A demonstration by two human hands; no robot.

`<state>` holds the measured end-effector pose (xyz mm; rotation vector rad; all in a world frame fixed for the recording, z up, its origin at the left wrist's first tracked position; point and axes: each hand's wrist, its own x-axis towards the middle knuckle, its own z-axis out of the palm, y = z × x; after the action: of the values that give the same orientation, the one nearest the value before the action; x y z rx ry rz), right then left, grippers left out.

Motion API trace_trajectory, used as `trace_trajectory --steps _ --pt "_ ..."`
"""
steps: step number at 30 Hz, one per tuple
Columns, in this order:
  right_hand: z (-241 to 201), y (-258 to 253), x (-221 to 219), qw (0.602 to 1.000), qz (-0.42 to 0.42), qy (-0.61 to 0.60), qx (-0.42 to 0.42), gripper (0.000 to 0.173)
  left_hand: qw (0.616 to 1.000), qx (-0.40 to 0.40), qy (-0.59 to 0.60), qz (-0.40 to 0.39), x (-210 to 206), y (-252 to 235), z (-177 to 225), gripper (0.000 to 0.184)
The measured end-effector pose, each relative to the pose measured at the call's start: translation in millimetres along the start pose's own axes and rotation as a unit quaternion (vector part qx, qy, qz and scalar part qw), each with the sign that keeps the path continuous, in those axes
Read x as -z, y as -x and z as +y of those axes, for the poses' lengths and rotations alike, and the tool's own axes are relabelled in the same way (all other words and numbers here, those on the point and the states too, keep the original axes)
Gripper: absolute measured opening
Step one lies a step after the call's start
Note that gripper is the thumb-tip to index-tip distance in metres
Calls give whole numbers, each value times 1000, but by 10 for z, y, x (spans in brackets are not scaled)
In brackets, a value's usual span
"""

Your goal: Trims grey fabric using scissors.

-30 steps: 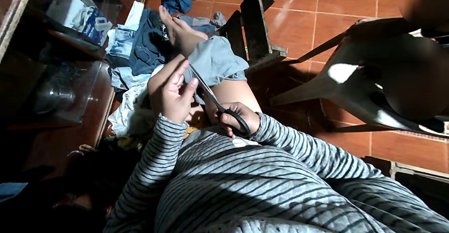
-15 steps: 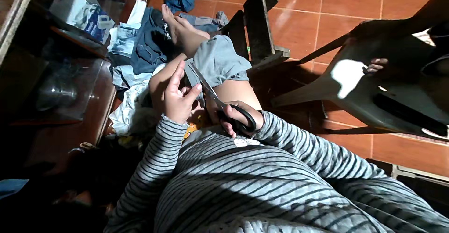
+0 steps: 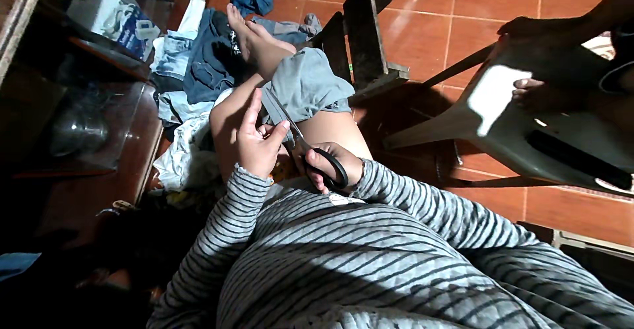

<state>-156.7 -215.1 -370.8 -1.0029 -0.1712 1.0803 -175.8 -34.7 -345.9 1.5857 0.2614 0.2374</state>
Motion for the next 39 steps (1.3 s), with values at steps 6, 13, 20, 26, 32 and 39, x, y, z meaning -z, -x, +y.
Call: trace_trajectory --steps 6,13,20,26,32,39 --pt "14 5 37 1000 -13 8 6 32 998 15 19 60 49 -150 -63 48" --pt "-47 75 -6 998 31 54 -13 23 975 159 149 -36 210 -522 -42 42" --pt "-34 75 29 999 11 38 -3 27 980 134 144 0 207 -611 8 42" --pt "-318 287 407 977 -142 157 19 51 991 39 126 -26 387 -641 342 55" --pt "-980 238 668 883 169 406 162 37 969 89 98 -210 378 -419 280 69" --pt "-1152 -770 938 754 255 568 211 68 978 142 61 -138 243 -71 75 77"
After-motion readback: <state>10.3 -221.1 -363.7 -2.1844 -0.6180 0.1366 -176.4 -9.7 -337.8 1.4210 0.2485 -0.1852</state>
